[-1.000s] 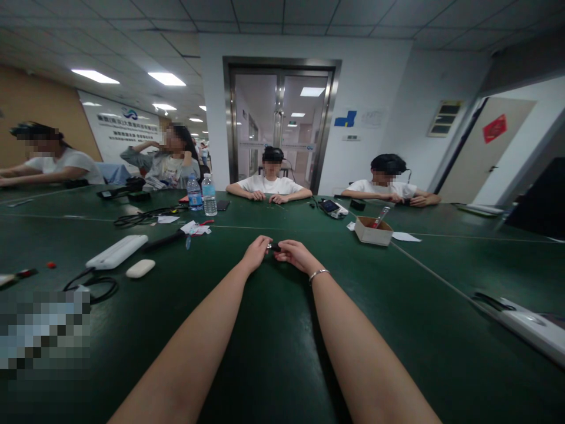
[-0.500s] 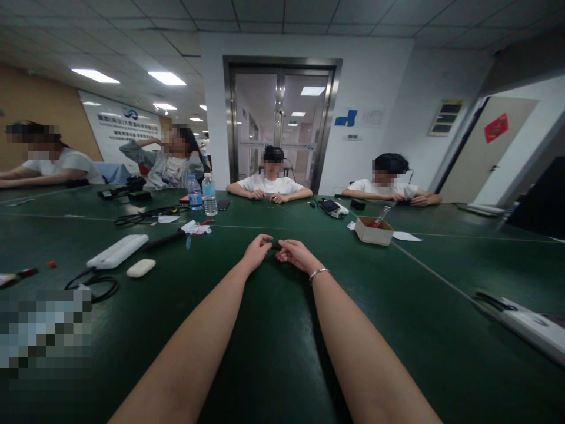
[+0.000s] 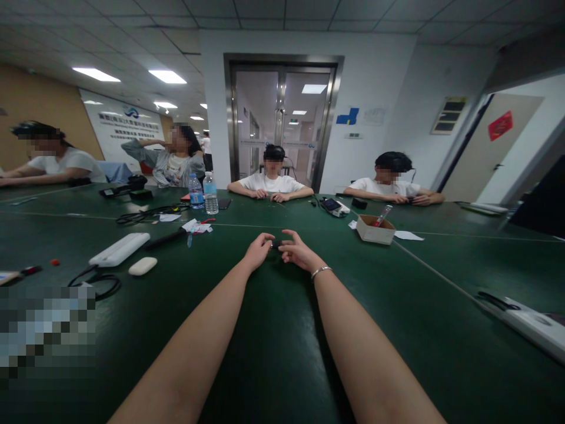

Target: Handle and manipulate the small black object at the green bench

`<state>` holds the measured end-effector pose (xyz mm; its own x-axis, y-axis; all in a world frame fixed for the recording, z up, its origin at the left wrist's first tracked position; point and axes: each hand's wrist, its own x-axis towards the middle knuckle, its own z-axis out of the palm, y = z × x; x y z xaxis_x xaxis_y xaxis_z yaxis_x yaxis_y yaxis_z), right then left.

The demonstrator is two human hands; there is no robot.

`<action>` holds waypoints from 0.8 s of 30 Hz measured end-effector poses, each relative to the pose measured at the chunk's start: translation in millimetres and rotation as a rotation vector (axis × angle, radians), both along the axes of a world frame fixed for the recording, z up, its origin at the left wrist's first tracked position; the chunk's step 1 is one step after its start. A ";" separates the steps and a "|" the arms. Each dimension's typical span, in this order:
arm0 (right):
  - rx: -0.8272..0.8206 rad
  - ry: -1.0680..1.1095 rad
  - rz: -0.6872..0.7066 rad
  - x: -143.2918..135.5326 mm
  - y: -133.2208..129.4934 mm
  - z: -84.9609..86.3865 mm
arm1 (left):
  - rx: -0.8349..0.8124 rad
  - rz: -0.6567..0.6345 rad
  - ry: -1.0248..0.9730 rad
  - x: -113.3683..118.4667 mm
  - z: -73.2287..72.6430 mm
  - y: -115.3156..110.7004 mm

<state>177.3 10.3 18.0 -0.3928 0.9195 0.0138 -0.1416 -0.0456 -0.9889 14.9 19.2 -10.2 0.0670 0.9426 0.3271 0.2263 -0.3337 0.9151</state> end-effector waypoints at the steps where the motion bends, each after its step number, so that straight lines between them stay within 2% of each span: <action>1: -0.022 -0.003 0.014 0.7 0.3 0.0 | -0.003 -0.003 -0.002 0.2 0.0 -0.1; 5: -0.064 -0.093 0.047 1.2 1.7 -0.5 | -0.015 -0.006 -0.011 0.3 0.8 -0.5; 11: -0.039 -0.028 0.087 1.0 0.3 -0.2 | -0.010 0.028 -0.008 1.0 2.1 -1.4; 14: -0.035 -0.115 0.072 0.1 0.5 -0.4 | -0.009 0.011 -0.010 1.4 1.9 -1.5; 18: 0.031 -0.026 0.043 0.8 0.0 -0.2 | -0.038 0.017 -0.041 1.5 2.9 -2.0; 24: -0.069 -0.056 0.008 -0.2 1.3 0.8 | -0.032 0.006 -0.026 0.8 1.6 -0.4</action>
